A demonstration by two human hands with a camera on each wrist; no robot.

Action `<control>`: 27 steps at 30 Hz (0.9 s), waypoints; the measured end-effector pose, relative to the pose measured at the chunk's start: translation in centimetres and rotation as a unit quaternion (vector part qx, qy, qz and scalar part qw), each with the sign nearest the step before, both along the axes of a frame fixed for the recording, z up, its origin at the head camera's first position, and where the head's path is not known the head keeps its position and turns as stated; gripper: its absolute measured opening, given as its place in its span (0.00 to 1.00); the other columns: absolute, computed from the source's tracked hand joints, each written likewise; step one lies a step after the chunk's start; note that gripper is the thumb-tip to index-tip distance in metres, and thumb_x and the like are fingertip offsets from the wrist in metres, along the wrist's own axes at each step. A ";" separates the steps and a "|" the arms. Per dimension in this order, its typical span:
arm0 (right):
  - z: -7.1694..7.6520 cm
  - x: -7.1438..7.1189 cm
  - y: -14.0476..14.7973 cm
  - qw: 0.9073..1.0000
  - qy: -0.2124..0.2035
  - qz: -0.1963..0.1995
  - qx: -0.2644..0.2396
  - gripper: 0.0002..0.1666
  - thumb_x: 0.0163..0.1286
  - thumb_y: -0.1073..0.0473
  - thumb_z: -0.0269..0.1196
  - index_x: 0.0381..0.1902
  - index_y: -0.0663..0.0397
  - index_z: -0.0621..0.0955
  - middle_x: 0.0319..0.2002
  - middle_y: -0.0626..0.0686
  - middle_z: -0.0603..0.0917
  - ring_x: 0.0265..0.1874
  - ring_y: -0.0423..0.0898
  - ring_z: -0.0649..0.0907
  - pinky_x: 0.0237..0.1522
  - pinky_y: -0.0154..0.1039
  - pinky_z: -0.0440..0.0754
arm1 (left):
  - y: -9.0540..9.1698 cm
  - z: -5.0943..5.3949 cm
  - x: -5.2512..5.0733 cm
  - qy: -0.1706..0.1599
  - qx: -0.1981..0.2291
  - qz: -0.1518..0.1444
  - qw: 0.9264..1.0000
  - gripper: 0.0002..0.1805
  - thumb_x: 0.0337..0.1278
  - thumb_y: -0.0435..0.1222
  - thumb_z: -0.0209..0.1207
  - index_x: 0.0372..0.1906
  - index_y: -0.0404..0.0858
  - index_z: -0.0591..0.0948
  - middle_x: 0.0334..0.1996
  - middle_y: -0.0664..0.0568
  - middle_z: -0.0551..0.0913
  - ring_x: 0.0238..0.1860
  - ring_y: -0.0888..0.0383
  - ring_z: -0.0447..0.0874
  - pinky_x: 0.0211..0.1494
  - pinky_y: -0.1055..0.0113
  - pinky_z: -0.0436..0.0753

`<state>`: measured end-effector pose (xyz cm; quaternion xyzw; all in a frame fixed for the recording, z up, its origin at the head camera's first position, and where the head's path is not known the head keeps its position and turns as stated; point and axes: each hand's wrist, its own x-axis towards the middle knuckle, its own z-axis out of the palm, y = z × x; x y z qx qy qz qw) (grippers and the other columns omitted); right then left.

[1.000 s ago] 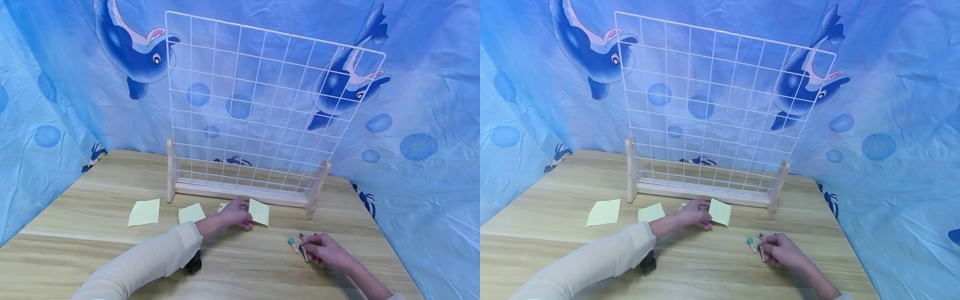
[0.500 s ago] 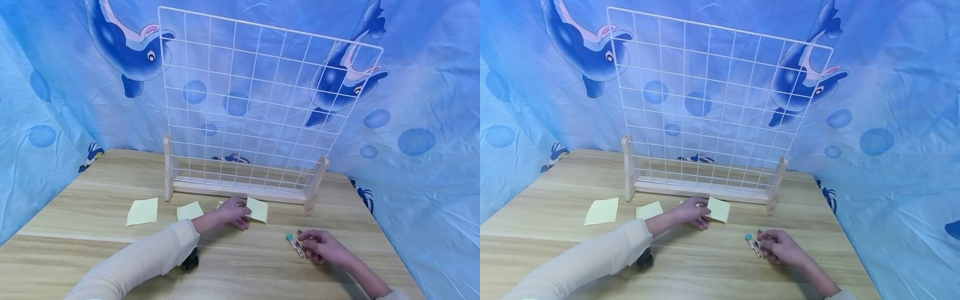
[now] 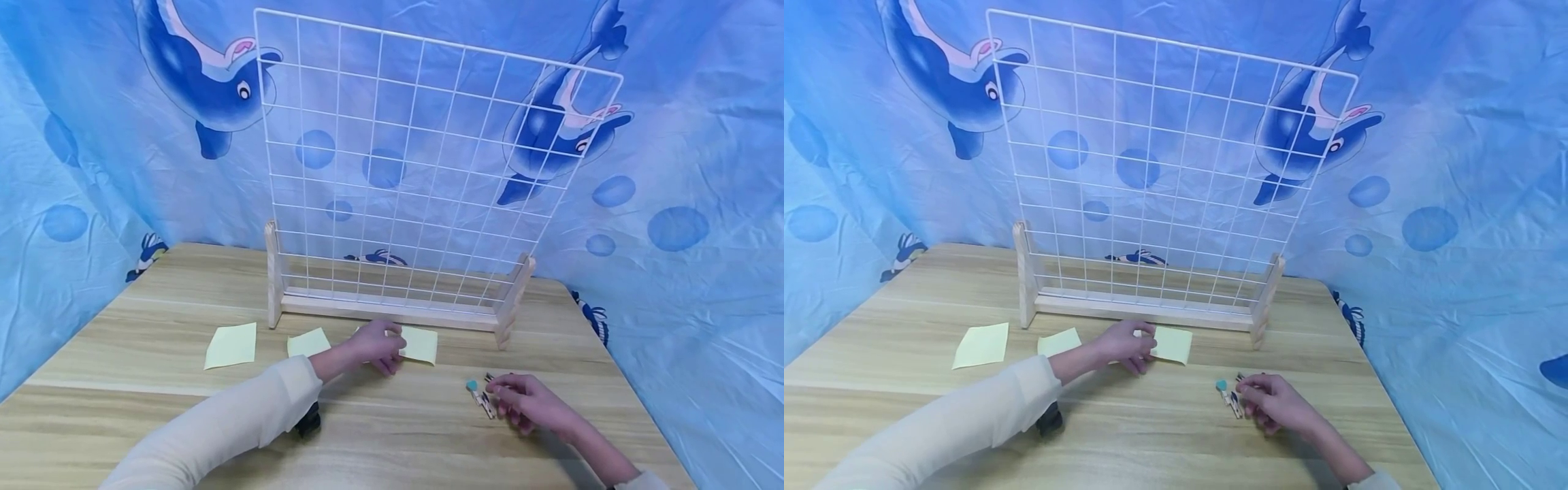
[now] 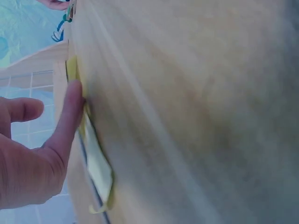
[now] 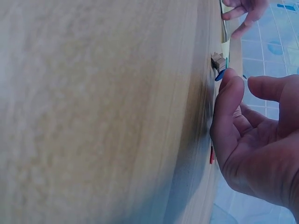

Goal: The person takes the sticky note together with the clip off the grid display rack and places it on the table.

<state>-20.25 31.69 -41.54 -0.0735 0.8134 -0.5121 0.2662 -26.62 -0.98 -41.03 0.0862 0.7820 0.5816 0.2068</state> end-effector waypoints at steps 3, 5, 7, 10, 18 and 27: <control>0.0 0.0 0.0 1.000 0.004 -0.002 0.003 0.25 0.73 0.50 0.53 0.57 0.64 0.74 0.30 0.53 0.80 0.21 0.42 0.74 0.20 0.33 0.75 | 0.0 0.3 0.1 0.033 -0.042 -0.003 0.999 0.29 0.57 0.33 0.56 0.63 0.25 0.67 0.28 0.39 0.85 0.22 0.47 0.85 0.26 0.60 0.85; 0.0 0.0 0.0 1.000 0.005 -0.004 0.005 0.25 0.73 0.50 0.53 0.57 0.64 0.75 0.31 0.53 0.80 0.21 0.42 0.74 0.20 0.34 0.76 | -0.1 0.5 0.2 0.041 -0.055 -0.004 0.998 0.28 0.56 0.33 0.56 0.62 0.26 0.69 0.27 0.40 0.85 0.22 0.47 0.85 0.25 0.59 0.85; 0.0 0.1 0.0 1.000 0.004 -0.006 0.007 0.25 0.73 0.50 0.53 0.57 0.64 0.75 0.32 0.53 0.80 0.21 0.42 0.74 0.20 0.34 0.76 | -0.2 0.7 0.3 0.045 -0.064 -0.008 0.997 0.27 0.57 0.34 0.56 0.61 0.26 0.70 0.27 0.40 0.85 0.23 0.47 0.86 0.26 0.59 0.85; 0.1 0.2 -0.1 1.000 0.001 -0.009 0.010 0.25 0.73 0.49 0.53 0.57 0.63 0.75 0.34 0.53 0.80 0.22 0.43 0.75 0.20 0.36 0.78 | -0.5 0.9 0.4 0.041 -0.069 -0.015 0.997 0.26 0.58 0.35 0.57 0.60 0.28 0.71 0.29 0.40 0.85 0.24 0.47 0.86 0.27 0.58 0.85; 0.8 0.4 0.0 1.000 -0.007 -0.008 0.004 0.27 0.72 0.48 0.54 0.58 0.64 0.74 0.40 0.55 0.81 0.28 0.45 0.79 0.22 0.36 0.79 | -1.7 1.7 0.3 0.036 -0.066 -0.062 0.995 0.25 0.60 0.38 0.57 0.61 0.31 0.72 0.36 0.42 0.85 0.28 0.49 0.86 0.25 0.58 0.85; 1.5 0.8 0.4 1.000 0.014 0.000 -0.017 0.26 0.73 0.51 0.55 0.59 0.65 0.73 0.43 0.59 0.80 0.32 0.49 0.80 0.21 0.38 0.80 | -4.1 2.4 0.9 0.000 -0.053 -0.086 0.995 0.24 0.64 0.39 0.56 0.62 0.33 0.72 0.44 0.40 0.82 0.36 0.49 0.84 0.28 0.55 0.85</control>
